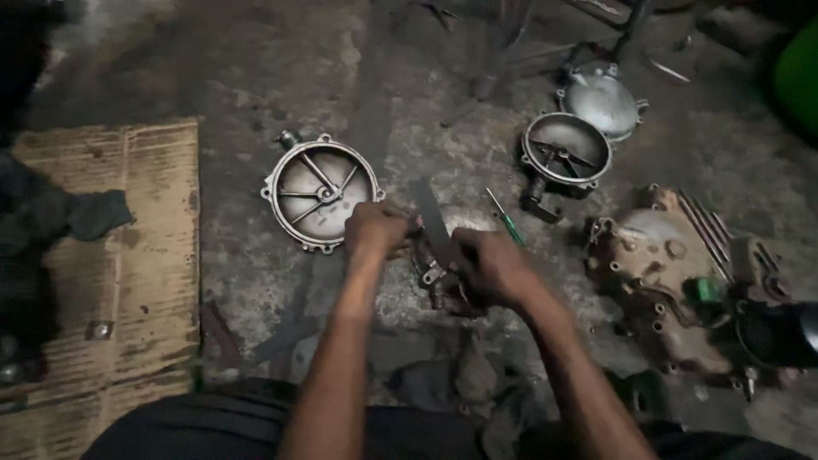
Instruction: The person is sitting on the floor and working on mechanical parts, likely from a vehicle. They use a screwdriver to remove screws from a circular metal part and then use a metal file to smooth or shape a smaller component. The person handles various tools and parts throughout the process.
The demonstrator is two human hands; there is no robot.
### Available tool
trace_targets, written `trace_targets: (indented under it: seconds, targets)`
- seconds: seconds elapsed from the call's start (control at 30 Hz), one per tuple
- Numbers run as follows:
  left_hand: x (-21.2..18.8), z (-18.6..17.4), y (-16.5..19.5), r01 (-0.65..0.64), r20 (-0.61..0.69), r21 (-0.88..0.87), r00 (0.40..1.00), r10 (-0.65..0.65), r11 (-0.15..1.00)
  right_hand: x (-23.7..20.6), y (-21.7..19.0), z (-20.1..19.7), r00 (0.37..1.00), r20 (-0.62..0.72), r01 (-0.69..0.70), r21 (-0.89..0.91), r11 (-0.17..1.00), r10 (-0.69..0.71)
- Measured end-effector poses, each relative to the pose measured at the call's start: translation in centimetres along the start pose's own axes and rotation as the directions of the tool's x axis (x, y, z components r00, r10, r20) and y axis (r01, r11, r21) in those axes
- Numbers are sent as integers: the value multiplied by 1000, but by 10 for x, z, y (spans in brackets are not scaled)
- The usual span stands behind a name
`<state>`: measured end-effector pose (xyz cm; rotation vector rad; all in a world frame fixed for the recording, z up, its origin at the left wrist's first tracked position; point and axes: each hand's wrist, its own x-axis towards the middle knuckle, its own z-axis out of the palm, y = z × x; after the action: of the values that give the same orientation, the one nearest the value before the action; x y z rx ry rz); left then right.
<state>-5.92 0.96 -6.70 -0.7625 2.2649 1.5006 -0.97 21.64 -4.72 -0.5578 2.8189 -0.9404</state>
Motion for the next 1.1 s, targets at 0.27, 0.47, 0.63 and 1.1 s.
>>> trace_targets:
  seconds: [0.27, 0.47, 0.63, 1.1]
  targets:
    - [-3, 2, -1, -22, -7, 0, 1000, 22, 1000, -3, -8, -6, 1000, -9, -23, -13, 1000, 23]
    - [-3, -1, 0, -38, 0, 29, 999, 38, 999, -3, -8, -8, 999, -38, 19, -17, 1000, -20]
    - [1, -1, 1, -122, -60, 183, 989, 135, 975, -1, -6, -5, 1000, -12, 3, -27, 1000, -4]
    - [-3, 1, -1, -71, 6, -31, 997, 71, 997, 3, -7, -21, 933, -89, -123, 831, 543, 348]
